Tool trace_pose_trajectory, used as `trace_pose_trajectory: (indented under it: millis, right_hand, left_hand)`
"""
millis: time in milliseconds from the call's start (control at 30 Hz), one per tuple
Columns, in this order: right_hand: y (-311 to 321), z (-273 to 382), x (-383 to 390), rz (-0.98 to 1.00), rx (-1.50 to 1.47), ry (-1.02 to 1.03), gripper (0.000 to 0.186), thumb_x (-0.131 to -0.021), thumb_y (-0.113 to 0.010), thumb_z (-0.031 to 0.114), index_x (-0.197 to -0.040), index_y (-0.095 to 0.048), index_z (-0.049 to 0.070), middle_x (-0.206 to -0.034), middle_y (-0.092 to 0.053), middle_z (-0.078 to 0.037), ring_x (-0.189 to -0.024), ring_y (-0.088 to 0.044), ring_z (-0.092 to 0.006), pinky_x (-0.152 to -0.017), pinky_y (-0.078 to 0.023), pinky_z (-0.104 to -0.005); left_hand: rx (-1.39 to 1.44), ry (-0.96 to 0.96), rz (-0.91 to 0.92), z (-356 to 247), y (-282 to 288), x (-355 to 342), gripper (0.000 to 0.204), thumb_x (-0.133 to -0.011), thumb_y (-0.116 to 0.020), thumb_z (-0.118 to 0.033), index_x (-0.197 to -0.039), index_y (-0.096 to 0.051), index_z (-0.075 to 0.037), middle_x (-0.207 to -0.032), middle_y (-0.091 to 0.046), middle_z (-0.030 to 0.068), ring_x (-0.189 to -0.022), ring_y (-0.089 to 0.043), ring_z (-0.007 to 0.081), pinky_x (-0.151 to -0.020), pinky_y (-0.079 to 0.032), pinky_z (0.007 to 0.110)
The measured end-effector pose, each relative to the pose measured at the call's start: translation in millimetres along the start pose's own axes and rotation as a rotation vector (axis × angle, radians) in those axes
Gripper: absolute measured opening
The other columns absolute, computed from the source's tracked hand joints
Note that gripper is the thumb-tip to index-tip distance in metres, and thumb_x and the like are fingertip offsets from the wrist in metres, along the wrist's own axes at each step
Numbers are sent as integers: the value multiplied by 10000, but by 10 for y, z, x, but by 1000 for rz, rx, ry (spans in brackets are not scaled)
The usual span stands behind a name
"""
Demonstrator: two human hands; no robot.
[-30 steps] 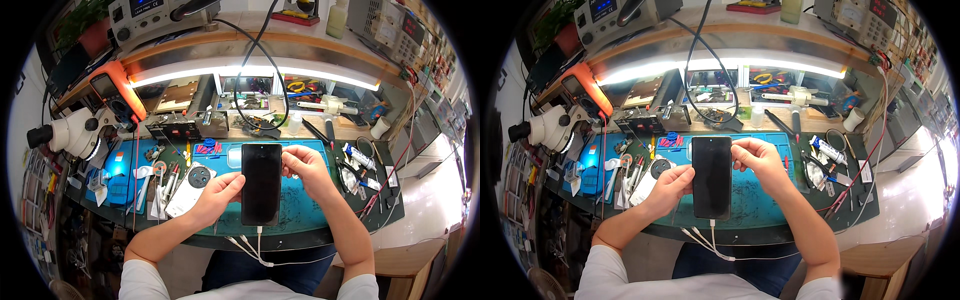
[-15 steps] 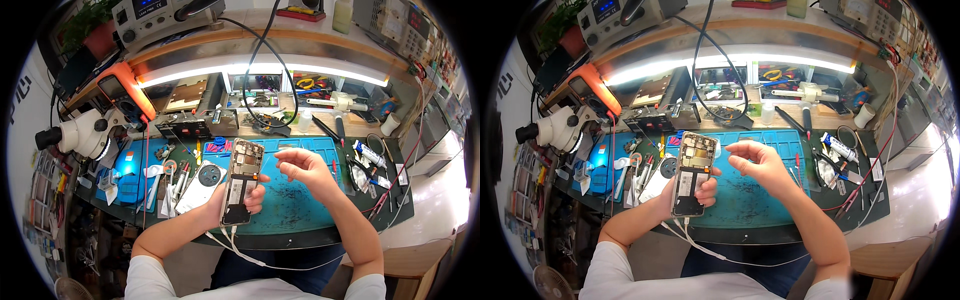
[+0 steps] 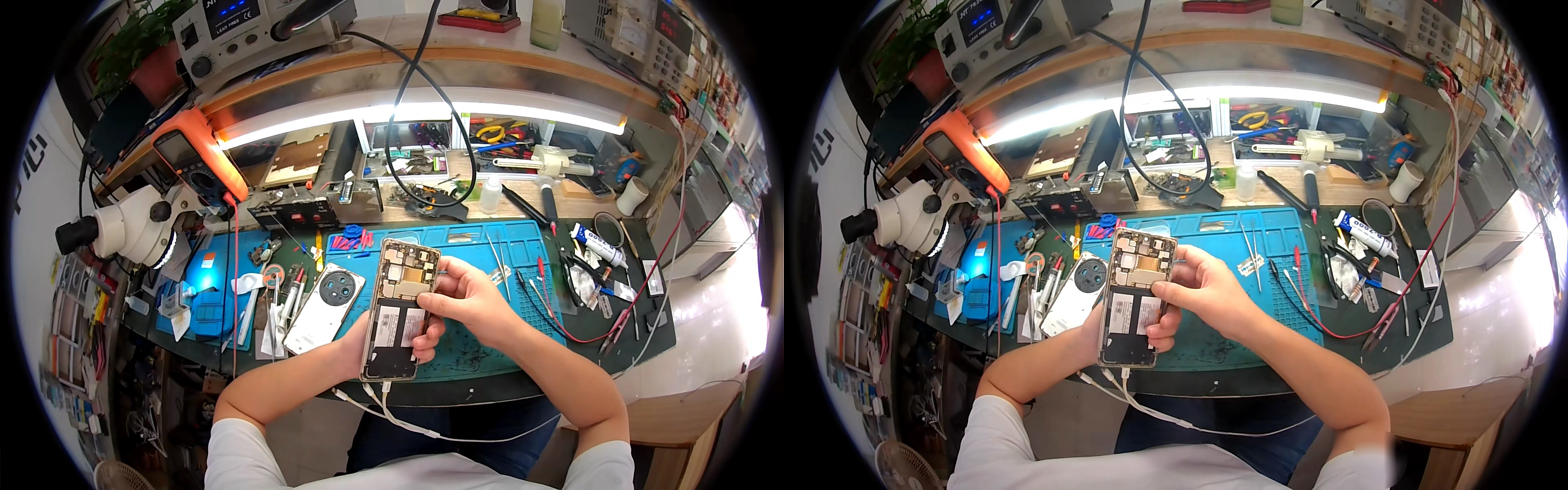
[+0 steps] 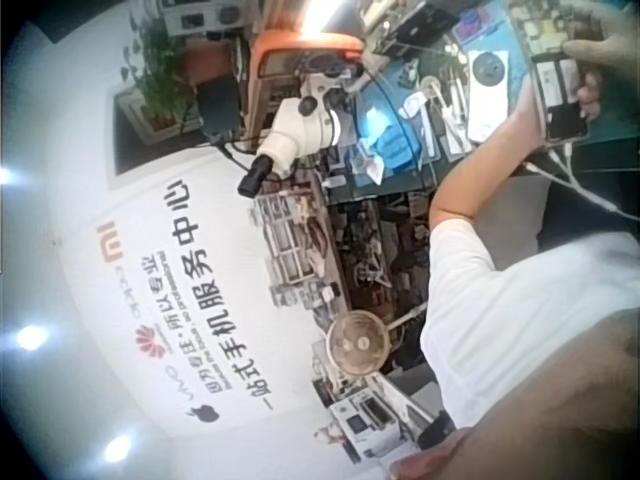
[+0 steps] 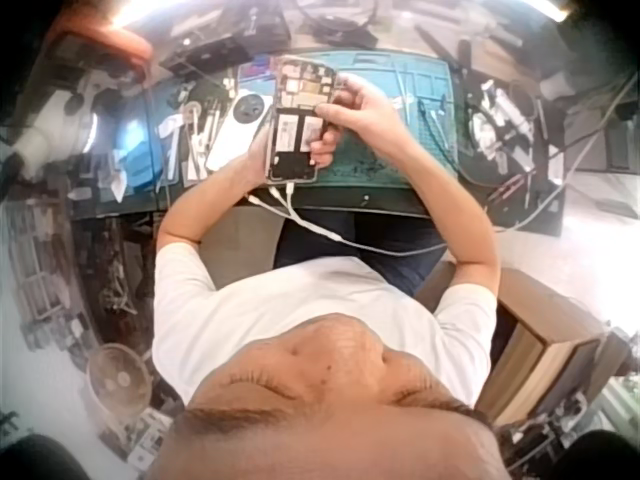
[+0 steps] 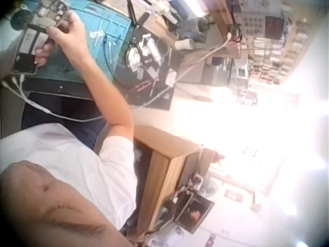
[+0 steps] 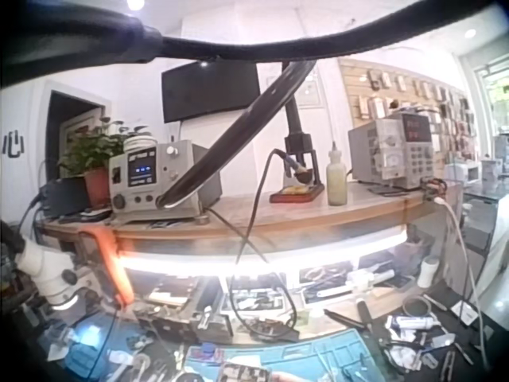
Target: The person disassembles a smartphone, removes the back cover, and manipulates internal components including the battery and ribbon cables. They repeatedly connect and disconnect a charging cable, inspect the screen, and use a microscope to examine the motherboard.
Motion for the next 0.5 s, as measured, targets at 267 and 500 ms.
trace_pose_trajectory:
  millis: [267,500]
  right_hand:
    - [30,-26,16,-26,-63,-49,429,-908,-673,47,-1311,-532,1,-1120,-688,-108,-953,-654,-129,-858,-517,-299]
    - [3,-30,13,-21,-57,-35,411,-909,-643,26,-1304,-536,-6,-1103,-688,-99,-940,-650,-122,-841,-524,-286]
  left_hand:
    - [77,5,-3,27,-39,-9,326,-1026,-427,-329,-1117,-575,-53,-951,-610,104,-725,-530,146,-675,-435,290]
    - [37,-10,-2,9,-40,4,316,-1027,-414,-326,-1096,-566,-57,-914,-590,92,-704,-512,143,-666,-428,287]
Point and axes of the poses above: each hand's wrist, its own x-axis away from the middle knuckle, its own y-axis out of the back of the hand, z = x × y, the point moved 8 cm from there along -x, towards the middle knuckle
